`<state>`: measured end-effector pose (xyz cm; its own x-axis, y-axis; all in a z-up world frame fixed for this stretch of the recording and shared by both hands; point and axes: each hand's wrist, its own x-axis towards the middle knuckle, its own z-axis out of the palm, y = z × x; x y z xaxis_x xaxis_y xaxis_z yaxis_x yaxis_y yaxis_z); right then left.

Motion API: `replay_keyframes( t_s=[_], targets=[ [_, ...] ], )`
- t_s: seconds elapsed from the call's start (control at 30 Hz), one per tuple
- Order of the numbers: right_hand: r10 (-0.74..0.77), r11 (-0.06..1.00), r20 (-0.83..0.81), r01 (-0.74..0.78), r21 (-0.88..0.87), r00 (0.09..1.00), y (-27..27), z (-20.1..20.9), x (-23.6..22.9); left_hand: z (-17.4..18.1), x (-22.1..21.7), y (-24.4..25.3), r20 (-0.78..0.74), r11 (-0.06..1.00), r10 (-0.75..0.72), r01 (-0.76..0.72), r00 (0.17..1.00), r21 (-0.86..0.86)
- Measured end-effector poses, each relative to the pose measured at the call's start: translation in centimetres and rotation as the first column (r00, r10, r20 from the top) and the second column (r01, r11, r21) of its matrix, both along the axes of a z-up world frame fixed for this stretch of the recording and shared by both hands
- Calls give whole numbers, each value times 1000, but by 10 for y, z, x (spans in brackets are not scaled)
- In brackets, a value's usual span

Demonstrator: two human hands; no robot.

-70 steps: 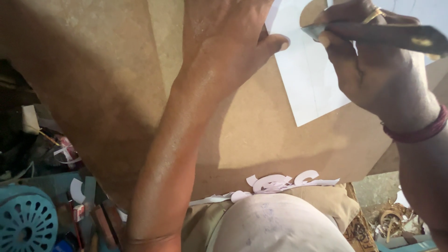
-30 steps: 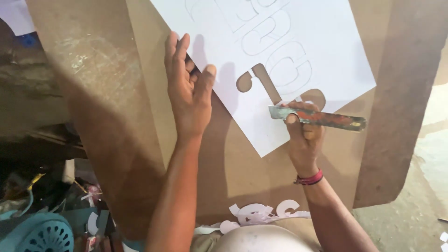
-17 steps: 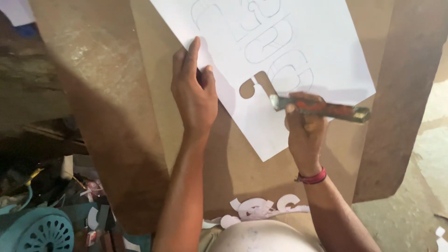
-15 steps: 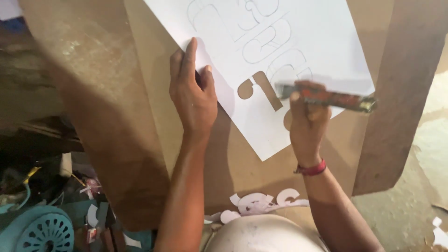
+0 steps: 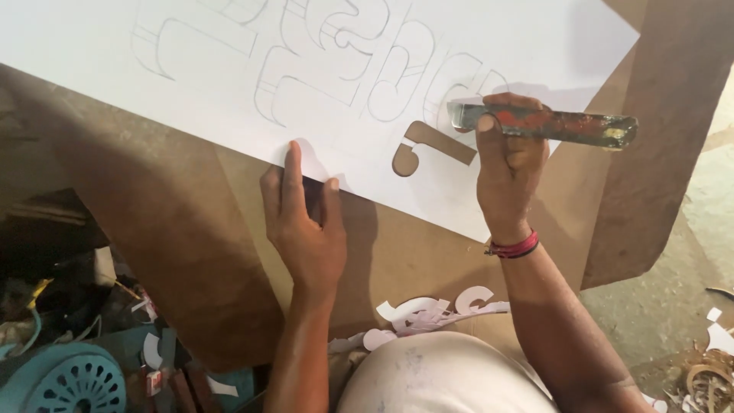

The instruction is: Cutting out stencil letters and shapes from a sheet of paper using a utility knife and a pencil.

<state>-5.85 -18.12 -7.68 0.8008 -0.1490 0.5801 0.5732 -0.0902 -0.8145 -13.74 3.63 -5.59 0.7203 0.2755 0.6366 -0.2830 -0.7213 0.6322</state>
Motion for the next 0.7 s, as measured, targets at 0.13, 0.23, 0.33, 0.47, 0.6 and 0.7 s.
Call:
replay_keyframes(
  t_s=[0.13,0.23,0.33,0.47,0.6,0.7],
  targets=[
    [-9,999,-6,8,-44,1000,-1,0,1,0,1,4,-147,991,96,-82,984,104],
    [-78,975,50,87,-205,996,-5,2,0,1,4,6,-221,943,245,-180,944,279],
    [-101,938,134,139,-318,986,-5,5,-1,0,8,8,-100,893,274,-215,956,396],
    [-94,941,115,126,-314,989,-3,6,-1,-4,36,7,-37,869,194,-154,980,470],
    [-101,930,137,143,-338,985,-3,7,-2,0,70,-4,-111,870,10,46,994,491],
    [-101,928,141,145,-345,985,-3,7,-1,8,85,-15,-106,862,-78,121,991,492]
  ],
)
